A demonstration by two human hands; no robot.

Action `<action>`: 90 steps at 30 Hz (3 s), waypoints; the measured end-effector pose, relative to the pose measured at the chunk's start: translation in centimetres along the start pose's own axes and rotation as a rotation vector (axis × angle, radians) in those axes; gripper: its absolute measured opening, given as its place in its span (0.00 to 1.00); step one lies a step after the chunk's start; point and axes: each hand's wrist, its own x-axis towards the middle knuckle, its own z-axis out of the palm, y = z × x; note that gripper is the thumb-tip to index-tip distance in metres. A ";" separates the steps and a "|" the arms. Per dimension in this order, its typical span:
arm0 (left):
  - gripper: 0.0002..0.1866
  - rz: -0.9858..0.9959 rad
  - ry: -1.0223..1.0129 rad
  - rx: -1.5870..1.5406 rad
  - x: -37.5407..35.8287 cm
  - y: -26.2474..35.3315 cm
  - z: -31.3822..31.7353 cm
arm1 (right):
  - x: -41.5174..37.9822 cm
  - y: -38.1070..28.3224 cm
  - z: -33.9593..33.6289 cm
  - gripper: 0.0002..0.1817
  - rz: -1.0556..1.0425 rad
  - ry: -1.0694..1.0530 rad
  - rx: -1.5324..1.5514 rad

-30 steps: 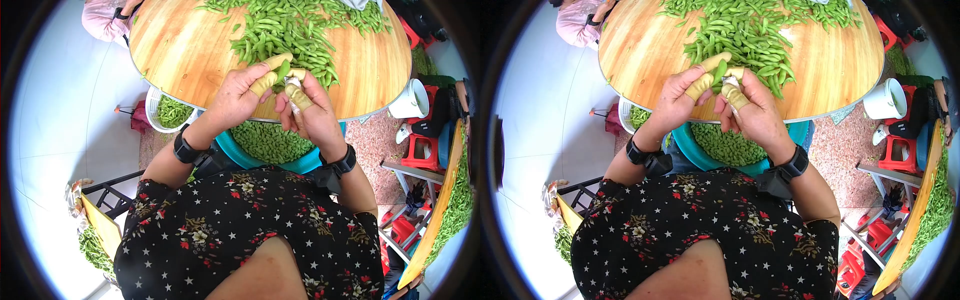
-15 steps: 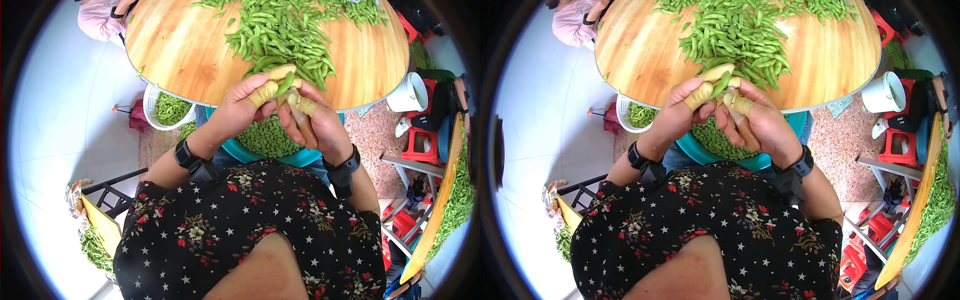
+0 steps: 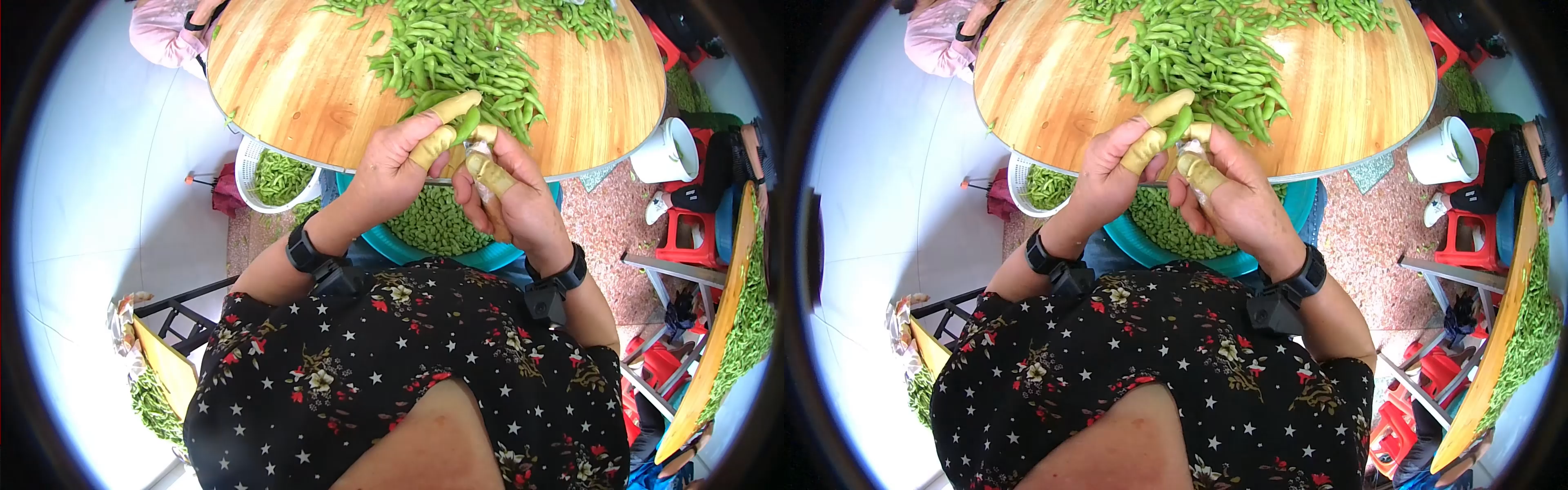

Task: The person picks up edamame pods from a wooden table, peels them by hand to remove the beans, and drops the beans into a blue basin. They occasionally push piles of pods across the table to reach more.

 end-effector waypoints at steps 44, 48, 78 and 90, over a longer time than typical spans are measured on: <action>0.09 0.219 0.008 0.519 -0.9 -1.6 0.4 | -0.8 0.1 -1.9 0.06 0.134 0.096 -0.394; 0.09 0.184 -0.048 0.420 -1.1 -0.8 1.2 | -0.2 1.4 -1.3 0.07 0.057 0.233 -0.167; 0.06 0.061 -0.103 0.411 -1.7 0.6 1.6 | -0.8 3.1 -2.3 0.08 -0.210 0.164 -0.444; 0.10 0.179 -0.079 0.557 -1.6 0.2 1.1 | -0.6 1.7 -2.2 0.10 -0.326 0.193 -0.549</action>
